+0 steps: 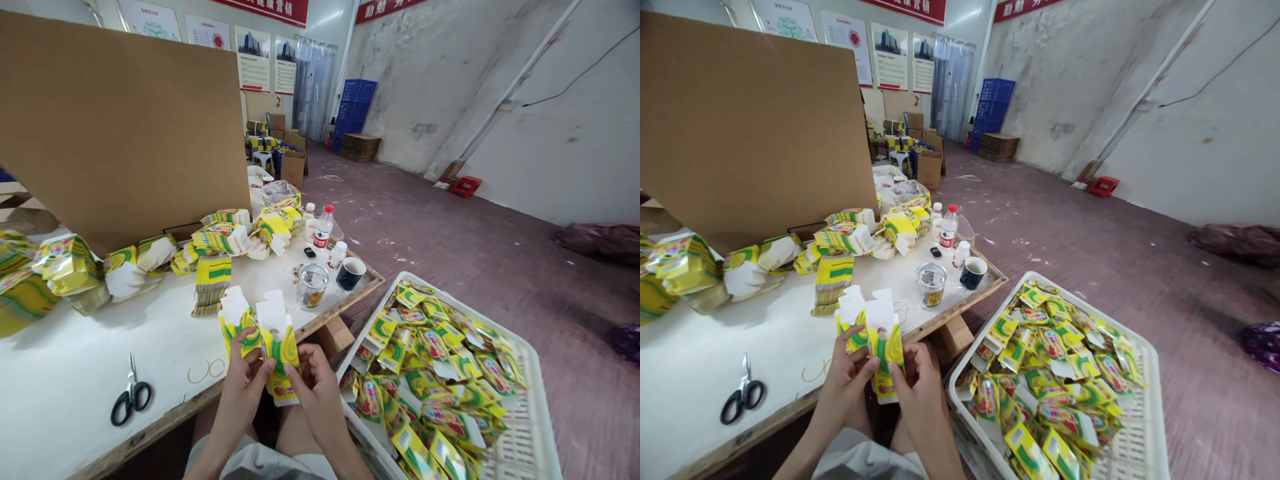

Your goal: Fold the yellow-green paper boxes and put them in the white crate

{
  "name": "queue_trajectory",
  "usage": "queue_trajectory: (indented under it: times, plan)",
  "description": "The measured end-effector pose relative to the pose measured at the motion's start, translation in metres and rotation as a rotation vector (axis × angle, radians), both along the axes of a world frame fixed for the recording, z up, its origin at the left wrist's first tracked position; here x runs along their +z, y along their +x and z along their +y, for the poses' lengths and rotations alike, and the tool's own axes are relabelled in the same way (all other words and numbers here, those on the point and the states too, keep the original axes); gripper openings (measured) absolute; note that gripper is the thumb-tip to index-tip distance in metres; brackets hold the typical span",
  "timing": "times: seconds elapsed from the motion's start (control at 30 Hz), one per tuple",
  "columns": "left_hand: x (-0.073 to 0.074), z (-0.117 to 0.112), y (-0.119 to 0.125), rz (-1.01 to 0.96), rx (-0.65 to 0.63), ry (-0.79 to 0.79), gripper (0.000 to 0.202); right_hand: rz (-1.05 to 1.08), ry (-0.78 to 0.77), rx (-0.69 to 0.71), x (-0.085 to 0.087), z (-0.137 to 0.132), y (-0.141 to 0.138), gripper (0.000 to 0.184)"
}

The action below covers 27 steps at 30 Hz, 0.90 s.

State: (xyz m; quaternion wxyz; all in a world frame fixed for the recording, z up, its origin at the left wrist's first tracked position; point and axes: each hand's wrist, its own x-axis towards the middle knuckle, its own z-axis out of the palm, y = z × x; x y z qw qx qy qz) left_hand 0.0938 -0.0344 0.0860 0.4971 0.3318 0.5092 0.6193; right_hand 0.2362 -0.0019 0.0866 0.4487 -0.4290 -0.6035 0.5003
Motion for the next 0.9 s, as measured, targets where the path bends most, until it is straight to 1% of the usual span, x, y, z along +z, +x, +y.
queue_trajectory:
  times: [0.07,0.1,0.17,0.23,0.3,0.37,0.43,0.5,0.6,0.63,0.67,0.73,0.8,0.83,0.9]
  plan:
    - [0.003,-0.003,-0.001,0.042,-0.067,0.005,0.068,0.063,0.006,0.071,0.003,0.003,0.006,0.036]
    - [0.005,-0.005,-0.002,0.059,-0.11,0.004,0.065,0.094,-0.005,0.109,0.005,0.005,0.008,0.042]
    - [0.01,-0.007,-0.004,0.049,-0.208,0.012,0.059,0.137,-0.034,0.177,0.011,0.008,0.015,0.045]
    - [0.015,-0.009,-0.006,-0.017,-0.307,0.028,0.053,0.157,-0.064,0.246,0.018,0.01,0.022,0.043]
    - [0.018,-0.011,-0.007,-0.085,-0.385,0.038,0.046,0.128,-0.086,0.291,0.025,0.013,0.029,0.035]
    - [0.019,-0.012,-0.006,-0.137,-0.443,0.052,0.038,0.061,-0.095,0.307,0.03,0.015,0.035,0.023]
    - [0.017,-0.014,-0.002,-0.187,-0.484,0.067,0.036,0.002,-0.084,0.294,0.034,0.016,0.038,0.018]
    - [0.014,-0.015,0.001,-0.233,-0.487,0.058,0.044,-0.013,-0.055,0.248,0.035,0.016,0.038,0.019]
    - [0.012,-0.016,0.003,-0.24,-0.451,0.026,0.072,0.002,-0.006,0.18,0.034,0.017,0.036,0.019]
    - [0.011,-0.015,0.003,-0.226,-0.452,0.023,0.075,0.009,0.008,0.164,0.033,0.017,0.036,0.018]
    - [0.011,-0.015,0.003,-0.206,-0.463,0.022,0.074,0.019,0.022,0.14,0.033,0.018,0.035,0.017]
    - [0.012,-0.014,0.001,-0.161,-0.477,0.019,0.062,0.042,0.047,0.052,0.033,0.019,0.037,0.016]
    - [0.013,-0.012,0.0,-0.093,-0.443,0.011,0.051,0.058,0.055,-0.039,0.035,0.021,0.039,0.019]
    - [0.013,-0.011,0.0,-0.05,-0.416,0.003,0.048,0.051,0.047,-0.046,0.036,0.021,0.041,0.023]
    - [0.013,-0.009,0.0,0.038,-0.366,-0.012,0.048,-0.01,-0.001,0.044,0.038,0.022,0.044,0.028]
